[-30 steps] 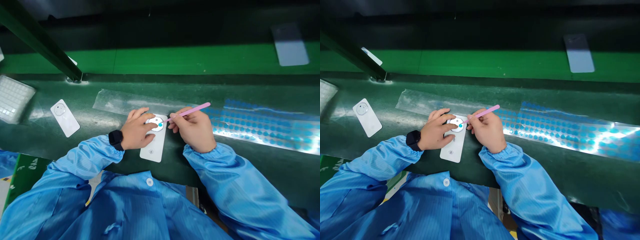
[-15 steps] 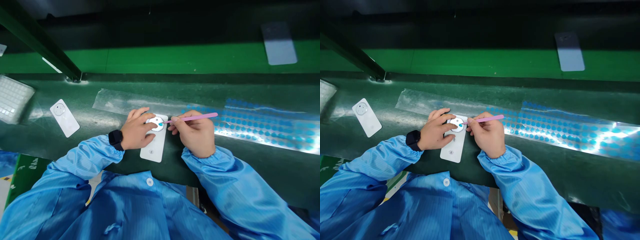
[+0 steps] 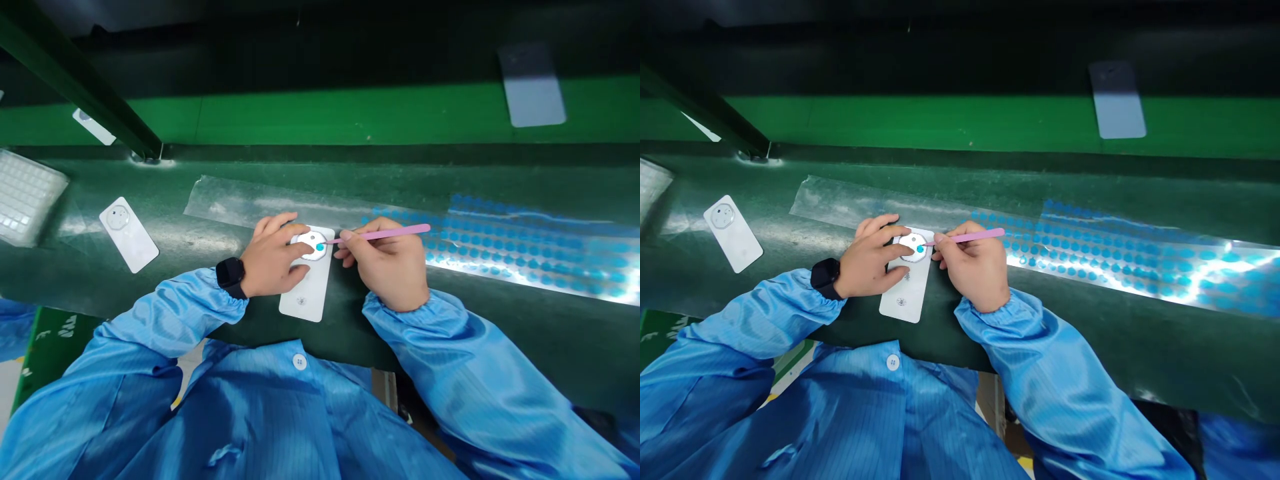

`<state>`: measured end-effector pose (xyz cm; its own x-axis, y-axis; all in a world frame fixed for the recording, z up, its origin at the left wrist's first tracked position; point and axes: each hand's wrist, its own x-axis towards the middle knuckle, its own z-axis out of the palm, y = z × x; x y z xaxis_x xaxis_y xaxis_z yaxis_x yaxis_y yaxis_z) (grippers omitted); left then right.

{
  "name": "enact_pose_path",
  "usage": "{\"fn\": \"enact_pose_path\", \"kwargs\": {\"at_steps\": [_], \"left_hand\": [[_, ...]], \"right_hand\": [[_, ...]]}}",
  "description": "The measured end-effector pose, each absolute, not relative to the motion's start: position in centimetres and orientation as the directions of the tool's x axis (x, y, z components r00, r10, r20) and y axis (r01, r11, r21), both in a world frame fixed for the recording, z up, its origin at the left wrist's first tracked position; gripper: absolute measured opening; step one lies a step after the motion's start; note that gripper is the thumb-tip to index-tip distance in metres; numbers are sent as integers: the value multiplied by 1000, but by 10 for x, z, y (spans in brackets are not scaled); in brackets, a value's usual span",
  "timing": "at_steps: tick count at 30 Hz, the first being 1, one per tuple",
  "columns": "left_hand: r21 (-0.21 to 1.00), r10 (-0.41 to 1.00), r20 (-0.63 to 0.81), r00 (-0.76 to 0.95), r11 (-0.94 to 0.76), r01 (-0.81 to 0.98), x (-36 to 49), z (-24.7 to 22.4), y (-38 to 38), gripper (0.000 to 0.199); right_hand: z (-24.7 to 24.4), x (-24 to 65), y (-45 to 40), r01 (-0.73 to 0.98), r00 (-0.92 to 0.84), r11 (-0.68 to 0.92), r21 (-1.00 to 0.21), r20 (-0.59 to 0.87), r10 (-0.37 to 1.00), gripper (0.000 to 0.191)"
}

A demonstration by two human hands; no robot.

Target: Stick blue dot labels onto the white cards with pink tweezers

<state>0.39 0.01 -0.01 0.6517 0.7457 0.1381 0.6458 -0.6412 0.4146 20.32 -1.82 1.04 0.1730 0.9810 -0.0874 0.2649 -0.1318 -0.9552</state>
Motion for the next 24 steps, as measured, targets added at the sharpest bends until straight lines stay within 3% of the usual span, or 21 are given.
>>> {"fn": "enact_pose_path", "kwargs": {"at_steps": [24], "left_hand": [[345, 708, 208, 675, -699, 626, 5, -4, -2, 28]], "right_hand": [[8, 203, -18, 302, 143, -93, -949, -52, 988, 22]]}}
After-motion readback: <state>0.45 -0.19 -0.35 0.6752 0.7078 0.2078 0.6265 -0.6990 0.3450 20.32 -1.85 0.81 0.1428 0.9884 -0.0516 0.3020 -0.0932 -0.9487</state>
